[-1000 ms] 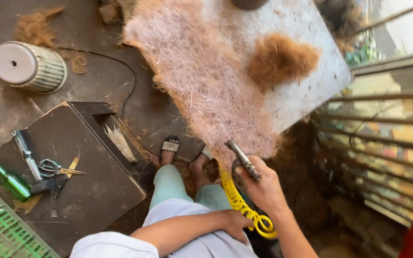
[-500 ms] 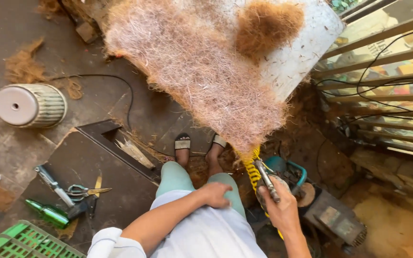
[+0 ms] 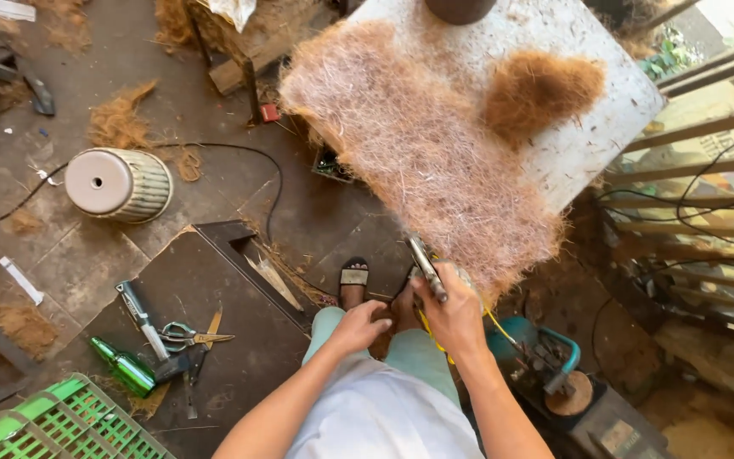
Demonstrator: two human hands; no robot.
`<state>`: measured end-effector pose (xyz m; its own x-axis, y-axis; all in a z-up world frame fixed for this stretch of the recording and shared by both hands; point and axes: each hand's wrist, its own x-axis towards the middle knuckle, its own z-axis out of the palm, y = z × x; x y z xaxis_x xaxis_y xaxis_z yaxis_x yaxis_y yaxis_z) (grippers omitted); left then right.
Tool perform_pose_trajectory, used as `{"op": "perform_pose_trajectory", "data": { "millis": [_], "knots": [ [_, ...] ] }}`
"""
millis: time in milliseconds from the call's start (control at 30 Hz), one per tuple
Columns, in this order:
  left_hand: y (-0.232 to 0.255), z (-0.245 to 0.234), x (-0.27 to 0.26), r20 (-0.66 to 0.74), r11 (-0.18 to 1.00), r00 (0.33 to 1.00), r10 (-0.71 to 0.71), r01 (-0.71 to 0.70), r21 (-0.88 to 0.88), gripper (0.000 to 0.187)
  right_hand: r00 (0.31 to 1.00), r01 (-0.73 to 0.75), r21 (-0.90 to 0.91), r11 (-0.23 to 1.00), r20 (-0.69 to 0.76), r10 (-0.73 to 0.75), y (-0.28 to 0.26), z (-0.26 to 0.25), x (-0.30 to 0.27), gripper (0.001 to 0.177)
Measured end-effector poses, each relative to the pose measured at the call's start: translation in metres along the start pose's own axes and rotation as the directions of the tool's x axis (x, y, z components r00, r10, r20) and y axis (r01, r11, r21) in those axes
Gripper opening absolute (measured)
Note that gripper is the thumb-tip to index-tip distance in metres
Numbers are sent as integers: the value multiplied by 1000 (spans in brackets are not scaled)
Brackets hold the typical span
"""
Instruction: Spraying a liquid onto a coconut fiber mat and then drying it with a hairdryer.
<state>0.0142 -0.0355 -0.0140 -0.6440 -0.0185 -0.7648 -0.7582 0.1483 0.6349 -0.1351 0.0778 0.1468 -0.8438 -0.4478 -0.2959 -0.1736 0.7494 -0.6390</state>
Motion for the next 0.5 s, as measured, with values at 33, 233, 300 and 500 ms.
{"op": "perform_pose_trajectory", "data": {
  "millis": [33,233,300,500],
  "knots": [
    [-1,-6,-10,-7,1000,1000,2,-2,-3,57,1000,8,-1,1000,1,-8,-9,4,9,20],
    [-45,-24,-30,-105,985,984,-141,129,-110,58,999,41,-38,998,34,-40,-67,25,46,25],
    [-60,-30,-33,-151,976,970,-192,173,-130,54,999,-18,60,998,43,15,-81,33,55,25],
    [-77,-52,-40,-207,951,930,-304,284,-122,50,987,-26,77,997,161,14,-125,48,85,39]
  ]
}}
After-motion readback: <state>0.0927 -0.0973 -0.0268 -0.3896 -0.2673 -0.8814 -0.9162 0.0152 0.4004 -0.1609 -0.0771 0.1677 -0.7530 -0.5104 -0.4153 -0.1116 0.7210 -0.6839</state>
